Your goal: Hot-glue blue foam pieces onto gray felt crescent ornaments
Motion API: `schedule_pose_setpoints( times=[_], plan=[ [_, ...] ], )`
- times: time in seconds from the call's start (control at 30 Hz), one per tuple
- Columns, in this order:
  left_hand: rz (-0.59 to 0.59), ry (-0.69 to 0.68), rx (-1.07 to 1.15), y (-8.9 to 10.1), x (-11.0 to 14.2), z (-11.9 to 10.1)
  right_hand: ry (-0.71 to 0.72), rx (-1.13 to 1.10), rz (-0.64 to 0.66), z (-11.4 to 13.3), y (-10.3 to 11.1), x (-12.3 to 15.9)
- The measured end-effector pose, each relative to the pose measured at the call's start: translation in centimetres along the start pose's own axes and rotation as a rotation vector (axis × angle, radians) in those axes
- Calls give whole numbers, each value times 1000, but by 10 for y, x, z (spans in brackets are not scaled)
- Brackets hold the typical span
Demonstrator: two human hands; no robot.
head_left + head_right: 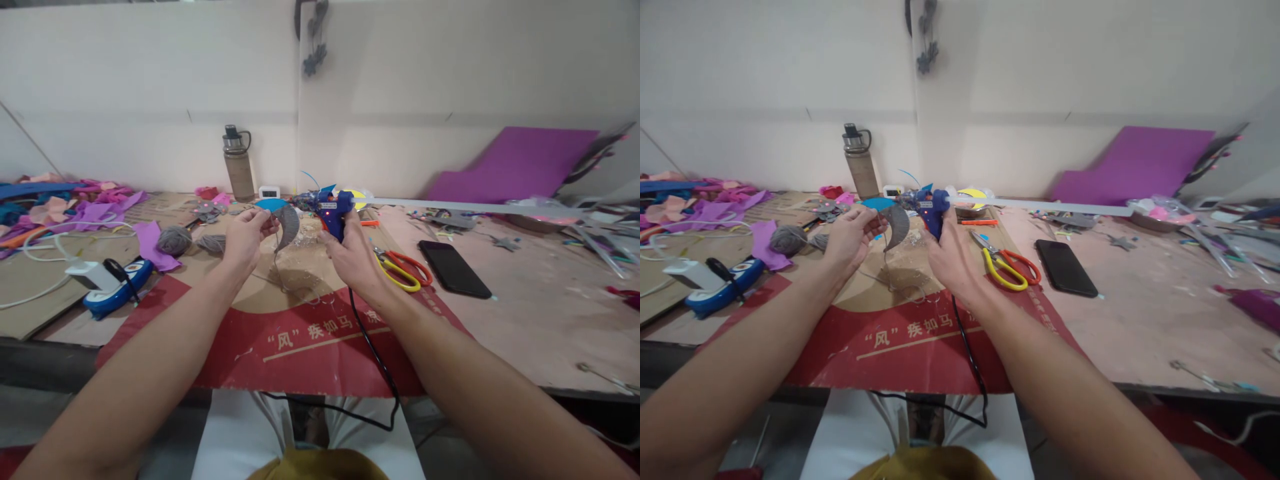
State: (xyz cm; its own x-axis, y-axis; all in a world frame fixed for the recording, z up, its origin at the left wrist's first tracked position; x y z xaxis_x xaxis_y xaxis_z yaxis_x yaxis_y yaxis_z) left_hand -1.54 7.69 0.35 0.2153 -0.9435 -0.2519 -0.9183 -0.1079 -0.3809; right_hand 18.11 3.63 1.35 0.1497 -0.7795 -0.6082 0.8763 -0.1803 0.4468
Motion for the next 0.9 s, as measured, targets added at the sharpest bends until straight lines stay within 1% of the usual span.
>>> schedule_pose_setpoints(
  times=[0.1,0.23,0.4,0.63,0.73,0.83,0.9],
  plan=[
    [7,-4,-8,-1,1,-2,-30,-7,-37,5,4,0],
    [8,-3,-17,-1,1,-2,-8,-7,-42,9,5,-1],
    [15,-9,-3,0,0,-1,-38,27,-41,2,3,-1],
    [15,-19,-5,-2,0,-2,-25,67,-51,-1,3,-1],
    [1,-18,5,0,0,-1,-43,82,-63,-4,4,-2],
    [-9,-10,4,2,-1,-1,-73,72,-75,-6,5,-2],
    [-10,-8,5,2,-1,-1,-65,56,-87,-5,5,-2]
  ],
)
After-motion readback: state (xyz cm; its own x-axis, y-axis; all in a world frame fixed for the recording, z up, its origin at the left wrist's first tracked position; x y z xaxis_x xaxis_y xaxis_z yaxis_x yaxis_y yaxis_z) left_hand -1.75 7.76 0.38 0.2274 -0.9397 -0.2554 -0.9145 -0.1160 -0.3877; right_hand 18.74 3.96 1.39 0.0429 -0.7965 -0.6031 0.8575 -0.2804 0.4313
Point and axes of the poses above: each hand's wrist, its own x-axis away from the middle knuckle, its own y-axis out of the back of the hand, z = x × y, the point moved 5 cm from there along -x, towards the middle knuckle, and after that the axes turned 2 degrees about z, right-handed, at the moved point
